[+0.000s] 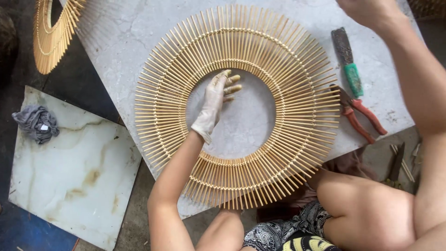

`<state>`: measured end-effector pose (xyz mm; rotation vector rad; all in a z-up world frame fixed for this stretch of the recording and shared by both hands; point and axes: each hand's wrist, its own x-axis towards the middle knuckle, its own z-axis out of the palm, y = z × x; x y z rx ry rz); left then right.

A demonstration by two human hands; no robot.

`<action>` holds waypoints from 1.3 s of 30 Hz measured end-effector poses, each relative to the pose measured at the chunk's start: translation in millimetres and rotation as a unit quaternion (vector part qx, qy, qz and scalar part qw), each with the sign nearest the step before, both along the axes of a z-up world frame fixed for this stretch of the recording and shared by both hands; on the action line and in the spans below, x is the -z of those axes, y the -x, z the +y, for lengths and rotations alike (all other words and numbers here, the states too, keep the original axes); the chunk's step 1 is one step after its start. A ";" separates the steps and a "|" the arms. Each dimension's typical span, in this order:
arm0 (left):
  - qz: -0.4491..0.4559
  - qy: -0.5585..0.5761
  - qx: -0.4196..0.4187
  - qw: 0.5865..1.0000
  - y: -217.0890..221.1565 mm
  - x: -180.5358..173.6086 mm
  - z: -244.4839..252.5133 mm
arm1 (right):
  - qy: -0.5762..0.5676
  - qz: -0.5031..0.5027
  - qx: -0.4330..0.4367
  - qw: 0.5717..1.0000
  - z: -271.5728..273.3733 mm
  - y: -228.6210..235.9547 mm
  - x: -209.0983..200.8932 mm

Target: Finishing and scraping the inner ring of a circular bamboo or wooden sunburst mirror frame.

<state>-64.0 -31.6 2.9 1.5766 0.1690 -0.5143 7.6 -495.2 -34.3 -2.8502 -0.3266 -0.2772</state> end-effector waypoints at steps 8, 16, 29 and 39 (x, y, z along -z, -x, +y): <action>0.140 0.196 -0.115 0.964 -39.0 50.8 -9.0 | 0.027 0.318 0.182 0.930 31.0 111.8 -45.6; -0.004 0.157 -0.138 0.978 -36.4 -78.7 16.4 | -0.016 0.045 0.080 0.996 30.7 114.5 -11.9; -0.191 0.295 -0.056 0.934 25.2 -283.8 52.3 | -0.058 -0.147 -0.188 0.969 187.9 140.0 -324.1; -0.319 0.139 0.000 0.938 92.2 -245.5 60.2 | 0.008 -0.187 -0.372 0.909 286.7 205.8 -341.4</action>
